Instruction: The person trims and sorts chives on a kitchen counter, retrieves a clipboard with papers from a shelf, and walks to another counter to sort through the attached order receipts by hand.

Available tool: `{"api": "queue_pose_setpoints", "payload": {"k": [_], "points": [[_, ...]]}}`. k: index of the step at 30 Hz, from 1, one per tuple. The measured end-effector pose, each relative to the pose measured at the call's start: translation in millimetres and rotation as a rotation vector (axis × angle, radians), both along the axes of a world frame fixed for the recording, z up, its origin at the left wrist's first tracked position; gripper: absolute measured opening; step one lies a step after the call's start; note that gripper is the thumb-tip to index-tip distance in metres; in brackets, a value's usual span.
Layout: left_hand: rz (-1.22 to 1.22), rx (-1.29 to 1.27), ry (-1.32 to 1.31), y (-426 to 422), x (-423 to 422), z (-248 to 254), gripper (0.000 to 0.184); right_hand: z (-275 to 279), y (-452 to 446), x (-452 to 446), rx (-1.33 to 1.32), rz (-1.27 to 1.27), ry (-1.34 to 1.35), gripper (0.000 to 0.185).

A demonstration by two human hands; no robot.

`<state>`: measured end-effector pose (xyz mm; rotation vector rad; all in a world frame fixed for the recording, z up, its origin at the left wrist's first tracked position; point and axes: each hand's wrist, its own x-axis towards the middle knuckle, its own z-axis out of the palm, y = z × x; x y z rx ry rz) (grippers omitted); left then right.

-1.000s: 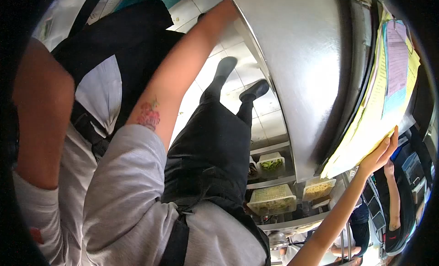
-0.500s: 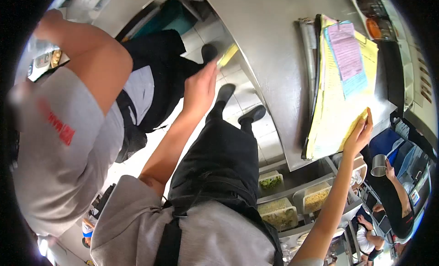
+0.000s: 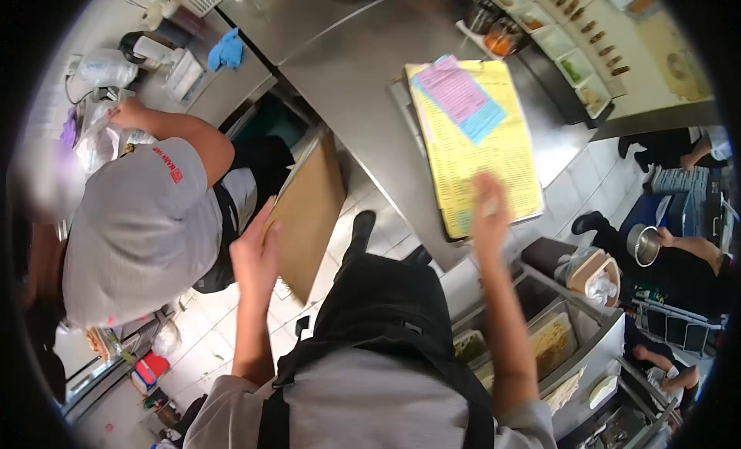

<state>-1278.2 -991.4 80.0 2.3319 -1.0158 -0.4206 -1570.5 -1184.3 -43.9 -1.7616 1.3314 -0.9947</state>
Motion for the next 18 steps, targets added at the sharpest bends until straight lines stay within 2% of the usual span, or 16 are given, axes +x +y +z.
{"api": "queue_pose_setpoints", "payload": {"k": [1, 2, 4, 5, 6, 9, 10, 12, 15, 16, 18], "points": [[-0.013, 0.091, -0.059, 3, -15, 29, 0.036, 13, 25, 17, 0.358, 0.185, -0.281, 0.036], [-0.018, 0.011, -0.097, 3, -35, 54, 0.036, 26, 50, 35, 0.746, 0.264, -0.5, 0.045], [-0.067, -0.103, -0.163, 6, -77, 92, 0.035, 53, 75, 52, 1.359, 0.475, -0.727, 0.083], [-0.108, -0.142, -0.191, 9, -96, 107, 0.035, 68, 76, 58, 1.603, 0.542, -0.866, 0.09], [-0.145, -0.177, -0.22, 14, -114, 117, 0.036, 110, 71, 65, 1.824, 0.438, -0.911, 0.081], [-0.432, -0.249, -0.272, 26, -162, 124, 0.033, 146, 65, 78, 1.551, 0.735, -0.769, 0.069], [-0.452, -0.25, -0.336, 26, -173, 128, 0.032, 154, 67, 80, 1.534, 0.849, -0.764, 0.054], [-0.505, -0.25, -0.438, 26, -195, 137, 0.03, 174, 69, 62, 1.362, 0.885, -0.704, 0.05], [-0.791, -0.466, -0.115, 16, -207, 147, 0.032, 205, 54, 32, 1.142, 0.826, -0.614, 0.052], [-0.81, -0.506, 0.045, 14, -213, 151, 0.031, 199, 41, 21, 1.08, 0.839, -0.619, 0.056], [-0.821, -0.669, 0.042, 4, -206, 156, 0.028, 203, 15, -5, 0.964, 0.752, -0.671, 0.059]]}}
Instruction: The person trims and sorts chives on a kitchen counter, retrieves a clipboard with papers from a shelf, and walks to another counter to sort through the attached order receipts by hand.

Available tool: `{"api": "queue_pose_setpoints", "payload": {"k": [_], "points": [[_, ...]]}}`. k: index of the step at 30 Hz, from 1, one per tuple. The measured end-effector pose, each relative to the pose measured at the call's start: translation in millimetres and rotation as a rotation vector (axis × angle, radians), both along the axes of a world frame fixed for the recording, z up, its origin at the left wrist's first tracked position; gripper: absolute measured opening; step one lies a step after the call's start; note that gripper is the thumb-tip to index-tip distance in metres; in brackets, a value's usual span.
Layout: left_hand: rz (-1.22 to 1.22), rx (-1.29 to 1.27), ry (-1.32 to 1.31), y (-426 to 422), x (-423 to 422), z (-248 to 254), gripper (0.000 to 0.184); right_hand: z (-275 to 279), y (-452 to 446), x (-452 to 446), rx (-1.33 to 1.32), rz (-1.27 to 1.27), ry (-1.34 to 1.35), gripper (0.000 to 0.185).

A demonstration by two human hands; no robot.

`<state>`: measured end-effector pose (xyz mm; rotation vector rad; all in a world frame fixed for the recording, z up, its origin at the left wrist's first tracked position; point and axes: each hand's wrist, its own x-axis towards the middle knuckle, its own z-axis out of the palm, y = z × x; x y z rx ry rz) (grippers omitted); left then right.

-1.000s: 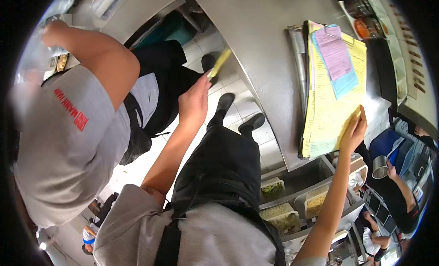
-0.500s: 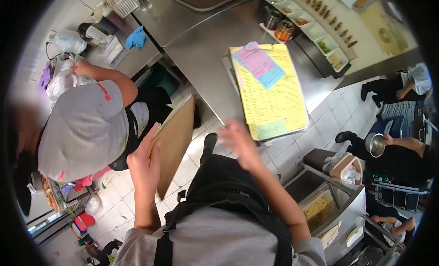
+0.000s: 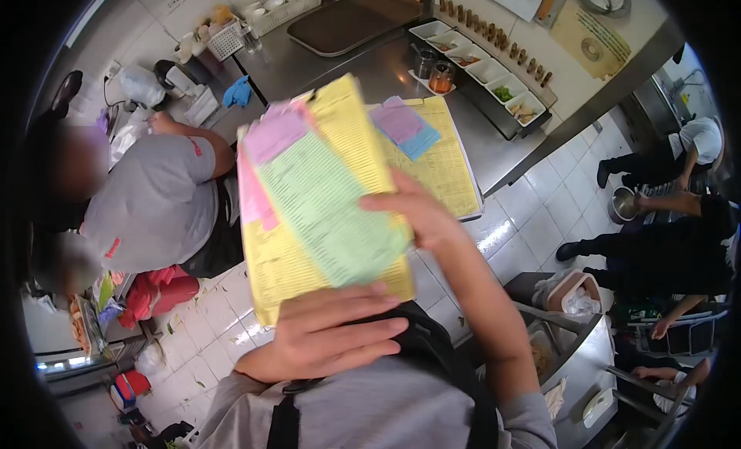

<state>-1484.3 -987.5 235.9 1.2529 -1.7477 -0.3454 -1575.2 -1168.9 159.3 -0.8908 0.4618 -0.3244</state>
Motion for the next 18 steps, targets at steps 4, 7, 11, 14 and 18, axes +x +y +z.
{"api": "queue_pose_setpoints", "payload": {"k": [4, 7, 11, 14, 18], "points": [[0.252, -0.274, 0.37, -27, 18, -38, 0.007, -26, -66, -40, -0.107, -0.147, 0.057, 0.059], [0.567, -0.017, 0.516, -80, 41, -90, 0.023, -83, -105, -74, -0.445, -0.206, 0.314, 0.062], [0.583, 0.453, 0.279, -139, 83, -256, 0.056, -197, -147, -119, -0.884, -0.558, 0.906, 0.072], [0.527, 0.658, 0.869, -182, 84, -292, 0.072, -206, -138, -108, -0.887, -0.442, 1.006, 0.083], [0.622, 0.69, 0.891, -214, 80, -279, 0.082, -186, -125, -95, -0.748, -0.449, 1.182, 0.092]]}}
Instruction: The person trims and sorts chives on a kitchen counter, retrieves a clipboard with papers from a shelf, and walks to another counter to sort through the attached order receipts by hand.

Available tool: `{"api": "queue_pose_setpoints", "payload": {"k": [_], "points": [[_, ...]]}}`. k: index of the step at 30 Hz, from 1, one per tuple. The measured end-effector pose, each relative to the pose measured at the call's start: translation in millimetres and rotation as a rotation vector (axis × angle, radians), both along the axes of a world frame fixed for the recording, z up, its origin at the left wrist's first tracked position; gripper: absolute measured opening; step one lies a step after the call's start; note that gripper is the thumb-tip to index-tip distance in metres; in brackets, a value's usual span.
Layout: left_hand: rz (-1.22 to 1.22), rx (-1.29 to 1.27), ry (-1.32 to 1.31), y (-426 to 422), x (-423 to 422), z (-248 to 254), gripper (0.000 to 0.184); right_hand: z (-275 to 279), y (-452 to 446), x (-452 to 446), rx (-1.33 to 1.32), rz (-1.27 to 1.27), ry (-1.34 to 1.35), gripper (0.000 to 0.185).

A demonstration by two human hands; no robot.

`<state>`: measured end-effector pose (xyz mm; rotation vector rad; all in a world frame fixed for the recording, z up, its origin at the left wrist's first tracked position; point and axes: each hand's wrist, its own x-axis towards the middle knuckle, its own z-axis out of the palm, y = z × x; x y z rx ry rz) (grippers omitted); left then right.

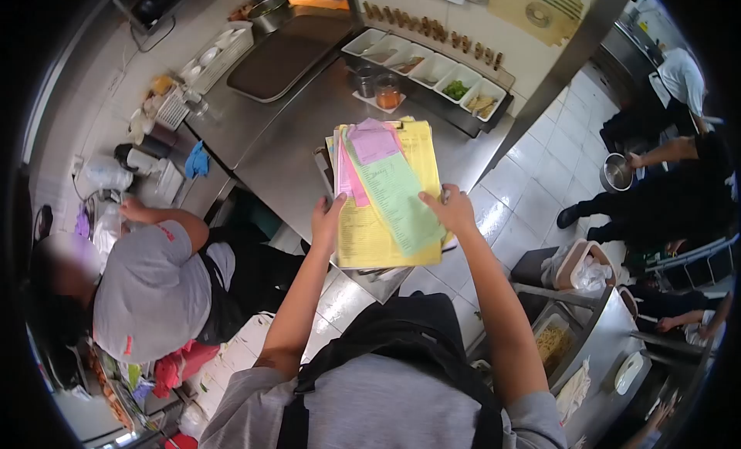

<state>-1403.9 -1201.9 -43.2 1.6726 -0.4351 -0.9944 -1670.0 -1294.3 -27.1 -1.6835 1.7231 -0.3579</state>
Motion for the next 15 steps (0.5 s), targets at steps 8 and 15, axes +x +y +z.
{"api": "queue_pose_setpoints", "payload": {"k": [8, 15], "points": [[-0.405, 0.052, 0.125, 35, -44, 63, 0.062, 12, 85, -59, 0.528, -0.189, -0.803, 0.053], [-0.467, -0.324, 0.054, -17, -156, 135, 0.062, 57, 55, -185, 0.489, -0.124, -1.252, 0.065]]}}
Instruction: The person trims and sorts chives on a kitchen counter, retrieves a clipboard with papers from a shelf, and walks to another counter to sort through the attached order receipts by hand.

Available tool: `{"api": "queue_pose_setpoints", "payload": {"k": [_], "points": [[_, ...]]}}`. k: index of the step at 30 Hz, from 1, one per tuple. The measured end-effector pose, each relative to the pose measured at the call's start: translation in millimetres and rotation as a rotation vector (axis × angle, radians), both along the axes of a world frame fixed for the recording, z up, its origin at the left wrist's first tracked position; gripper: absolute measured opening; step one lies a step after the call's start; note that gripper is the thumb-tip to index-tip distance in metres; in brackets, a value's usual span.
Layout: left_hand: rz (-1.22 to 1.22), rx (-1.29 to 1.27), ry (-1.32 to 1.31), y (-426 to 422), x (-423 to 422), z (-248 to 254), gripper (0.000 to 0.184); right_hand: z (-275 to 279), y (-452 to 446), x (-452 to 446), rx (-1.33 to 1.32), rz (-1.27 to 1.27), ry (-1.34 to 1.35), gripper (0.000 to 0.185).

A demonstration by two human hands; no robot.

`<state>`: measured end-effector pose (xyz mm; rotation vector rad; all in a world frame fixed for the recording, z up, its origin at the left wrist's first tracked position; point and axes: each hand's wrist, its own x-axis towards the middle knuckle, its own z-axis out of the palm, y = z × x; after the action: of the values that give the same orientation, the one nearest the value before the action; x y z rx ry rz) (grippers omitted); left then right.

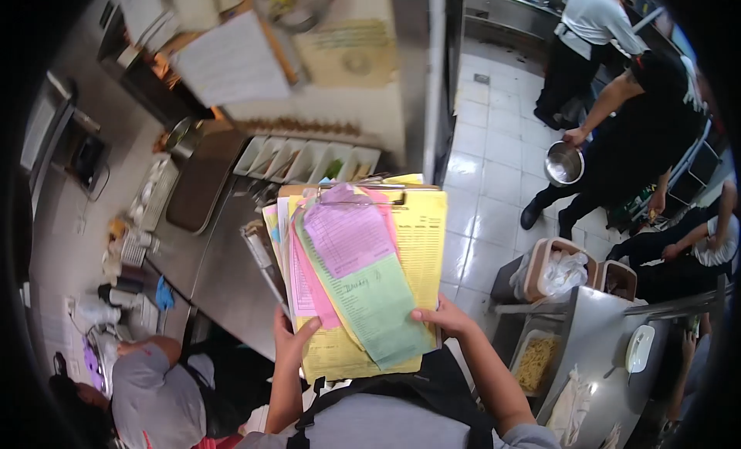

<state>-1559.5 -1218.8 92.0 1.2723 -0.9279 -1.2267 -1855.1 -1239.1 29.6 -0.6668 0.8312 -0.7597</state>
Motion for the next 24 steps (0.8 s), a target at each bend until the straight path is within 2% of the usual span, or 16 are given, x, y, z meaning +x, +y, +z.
{"api": "queue_pose_setpoints", "payload": {"k": [2, 5, 9, 12, 13, 16, 17, 21, 24], "points": [[0.005, -0.148, -0.093, -22, -57, 20, 0.064, -3, -9, -49, -0.046, -0.01, -0.04, 0.067], [-0.168, -0.173, -0.124, -73, -126, 32, 0.074, 32, -27, -107, -0.126, -0.149, -0.067, 0.064], [-0.301, -0.274, -0.347, -124, -196, -6, 0.089, 31, -36, -183, -0.134, -0.423, 0.029, 0.063], [-0.357, -0.387, -0.507, -157, -234, 31, 0.097, 27, -64, -222, -0.185, -0.621, 0.158, 0.064], [-0.322, -0.431, -0.566, -171, -244, 34, 0.086, 18, -77, -238, -0.171, -0.669, 0.204, 0.064], [-0.418, -0.415, -0.593, -217, -269, 19, 0.076, 5, -134, -278, -0.173, -0.789, 0.349, 0.064], [-0.448, -0.365, -0.484, -234, -280, 15, 0.068, 0, -157, -291, -0.174, -0.808, 0.38, 0.063], [-0.49, -0.414, -0.421, -328, -332, -1, 0.068, 21, -236, -309, -0.24, -0.872, 0.4, 0.051], [-0.272, -0.562, -0.481, -424, -383, 0, 0.071, 16, -285, -333, -0.23, -0.858, 0.441, 0.042]]}}
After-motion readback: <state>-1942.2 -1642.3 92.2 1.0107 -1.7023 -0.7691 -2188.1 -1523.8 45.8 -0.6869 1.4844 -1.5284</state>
